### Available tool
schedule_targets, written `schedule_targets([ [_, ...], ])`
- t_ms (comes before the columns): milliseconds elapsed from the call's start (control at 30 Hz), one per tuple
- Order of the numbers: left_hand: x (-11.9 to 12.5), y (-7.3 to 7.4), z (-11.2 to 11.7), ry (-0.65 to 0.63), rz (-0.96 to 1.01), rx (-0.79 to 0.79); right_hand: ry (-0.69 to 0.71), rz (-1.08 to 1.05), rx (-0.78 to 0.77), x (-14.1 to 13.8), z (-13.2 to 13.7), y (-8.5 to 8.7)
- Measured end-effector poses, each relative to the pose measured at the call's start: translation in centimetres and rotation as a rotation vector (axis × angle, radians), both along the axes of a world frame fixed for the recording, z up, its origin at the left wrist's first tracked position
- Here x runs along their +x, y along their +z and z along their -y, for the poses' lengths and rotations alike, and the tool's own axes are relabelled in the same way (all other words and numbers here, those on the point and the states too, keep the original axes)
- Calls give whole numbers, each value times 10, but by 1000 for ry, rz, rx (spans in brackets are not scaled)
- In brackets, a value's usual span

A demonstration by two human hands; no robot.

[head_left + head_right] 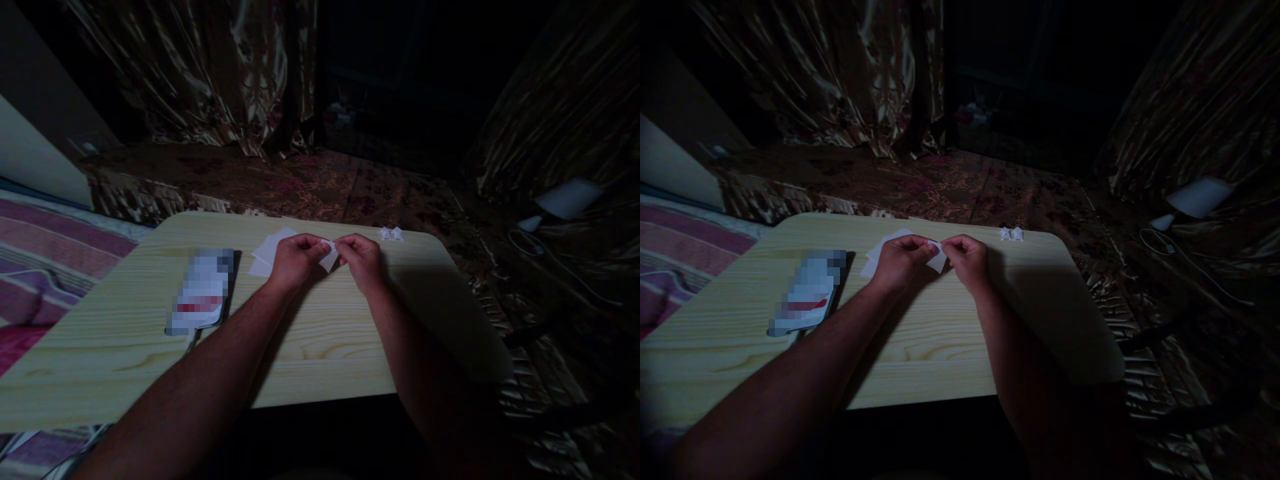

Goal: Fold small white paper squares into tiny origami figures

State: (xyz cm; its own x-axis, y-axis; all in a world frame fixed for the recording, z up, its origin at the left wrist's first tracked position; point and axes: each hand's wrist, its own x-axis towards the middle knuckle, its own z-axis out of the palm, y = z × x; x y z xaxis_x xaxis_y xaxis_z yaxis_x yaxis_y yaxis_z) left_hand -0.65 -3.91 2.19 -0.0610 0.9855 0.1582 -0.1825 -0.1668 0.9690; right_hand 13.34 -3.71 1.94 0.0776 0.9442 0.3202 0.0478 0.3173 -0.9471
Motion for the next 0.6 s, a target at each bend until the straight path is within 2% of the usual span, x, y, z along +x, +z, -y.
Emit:
schedule_targets([
  [333, -1, -3, -1, 16, 23, 8, -33, 46, 63, -1, -1, -1],
  [600, 1, 2, 1, 45, 45, 5, -40, 71, 73, -1, -2, -2],
])
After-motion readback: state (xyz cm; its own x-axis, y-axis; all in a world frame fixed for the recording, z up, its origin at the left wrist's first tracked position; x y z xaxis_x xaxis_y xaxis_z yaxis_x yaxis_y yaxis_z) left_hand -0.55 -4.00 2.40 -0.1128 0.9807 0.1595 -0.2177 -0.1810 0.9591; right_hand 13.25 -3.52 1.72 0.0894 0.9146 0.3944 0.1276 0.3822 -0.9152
